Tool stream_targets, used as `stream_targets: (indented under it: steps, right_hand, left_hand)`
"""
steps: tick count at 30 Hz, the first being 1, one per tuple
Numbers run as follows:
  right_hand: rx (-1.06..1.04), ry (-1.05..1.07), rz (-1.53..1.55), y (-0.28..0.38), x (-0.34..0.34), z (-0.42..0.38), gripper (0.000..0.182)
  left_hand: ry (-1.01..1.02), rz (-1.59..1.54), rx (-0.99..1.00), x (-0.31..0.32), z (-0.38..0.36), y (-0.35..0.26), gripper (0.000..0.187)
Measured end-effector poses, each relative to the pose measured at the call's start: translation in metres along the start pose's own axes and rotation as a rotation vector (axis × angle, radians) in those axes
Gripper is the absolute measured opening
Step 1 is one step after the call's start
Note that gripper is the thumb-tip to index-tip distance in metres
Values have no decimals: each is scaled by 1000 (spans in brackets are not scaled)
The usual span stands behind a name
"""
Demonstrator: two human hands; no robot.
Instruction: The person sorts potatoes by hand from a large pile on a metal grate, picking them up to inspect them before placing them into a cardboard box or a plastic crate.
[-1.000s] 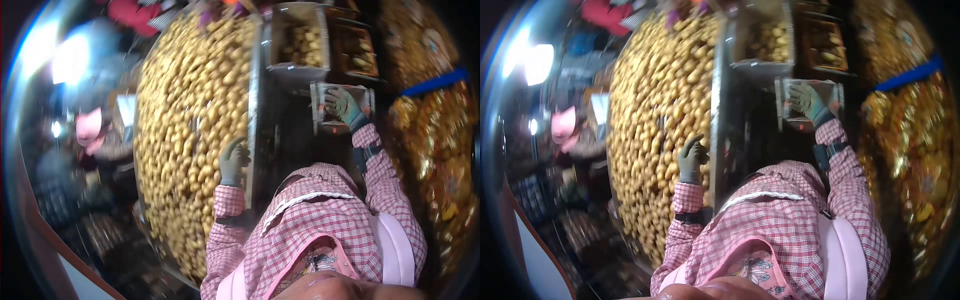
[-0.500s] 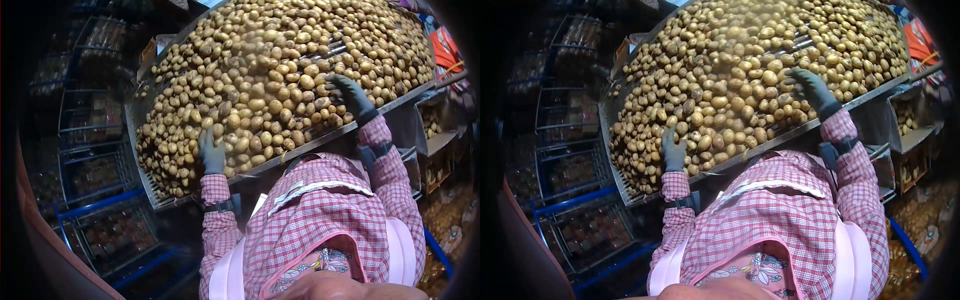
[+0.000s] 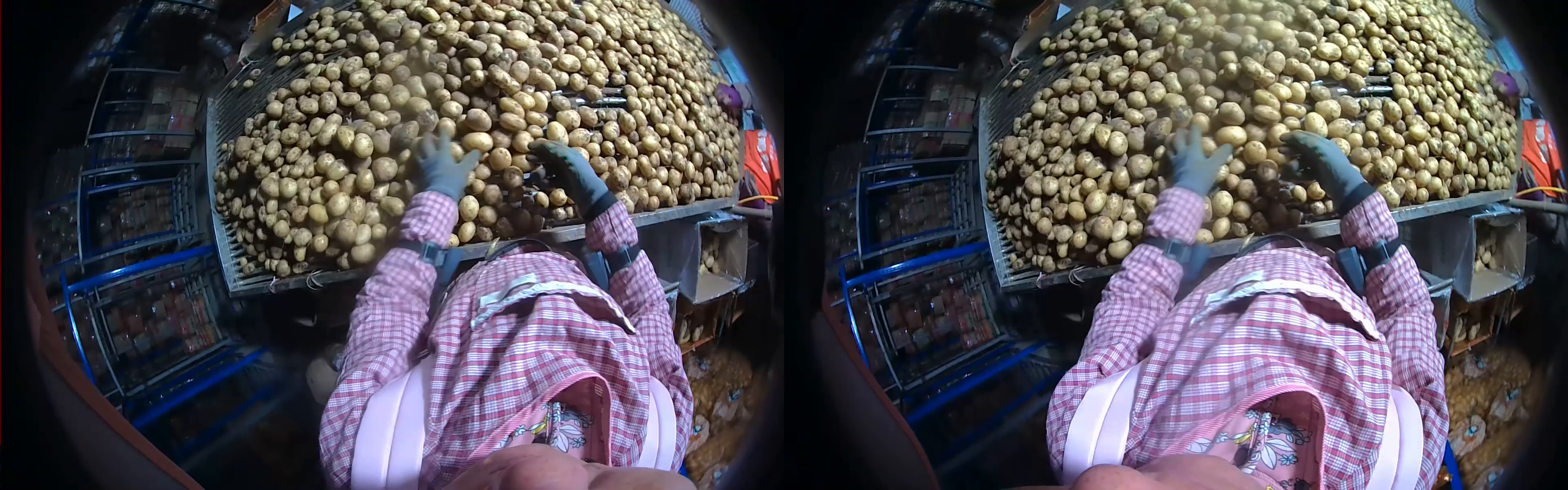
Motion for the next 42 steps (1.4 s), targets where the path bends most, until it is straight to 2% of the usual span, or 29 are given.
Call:
stream_targets:
  steps: [2,4,6,7,8,10,12,14,16,19,22,26,27,30,31,34,35,38,42]
  right_hand:
    - [30,-23,-26,3,0,-12,40]
    - [11,0,-27,-2,-8,-13,39]
    - [-34,57,-17,-15,-25,-3,38]
    - [-53,88,-13,-24,-31,3,37]
    - [-5,66,76,-17,-25,-9,36]
    - [-128,40,-125,-2,-22,-26,37]
    - [-48,21,-5,-2,-20,-37,38]
    - [1,26,86,-7,-26,-38,38]
    - [38,56,143,-21,-36,-38,39]
    - [48,19,105,-22,-27,-37,41]
    - [81,96,69,-21,-7,-33,42]
    - [122,118,50,-25,17,-32,41]
    - [84,140,66,-29,26,-28,41]
    - [120,195,41,-36,36,-24,41]
    - [90,175,22,-38,37,-22,42]
    - [134,173,-21,-37,44,-29,44]
    - [150,152,-29,-36,44,-31,45]
    - [148,149,15,-42,38,-30,45]
    - [148,137,73,-55,34,-22,44]
  left_hand:
    - [-16,54,146,25,5,-28,91]
    - [125,36,294,17,-13,-87,87]
    - [193,-220,390,39,-31,-121,84]
    - [262,-498,439,42,-39,-128,82]
    - [191,-472,432,34,-46,-126,69]
    - [-96,-471,547,19,-35,-79,56]
    - [-156,-484,187,-44,-31,-17,45]
    - [-404,-243,135,-83,-22,70,40]
    - [-317,119,106,-85,-12,136,53]
    - [-207,413,151,-80,-16,123,68]
    - [-108,499,0,-73,5,105,78]
    - [-215,235,48,-67,22,110,75]
    - [-322,205,128,-68,16,102,62]
    - [-88,-3,37,-55,15,101,48]
    - [-114,-34,137,-52,13,91,38]
    - [-110,-132,235,-18,14,78,42]
    - [-87,-11,232,-13,12,68,48]
    - [-46,-69,224,-4,12,51,57]
    - [93,143,167,3,5,23,69]
Point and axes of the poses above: each hand's wrist, its own z-axis towards the middle knuckle, its own x-axis out of the palm, y = z × x, the point moved 6 cm from there along z, towards the middle knuckle, and after that the axes turned 3 degrees about -y, right-handed, at the moved point
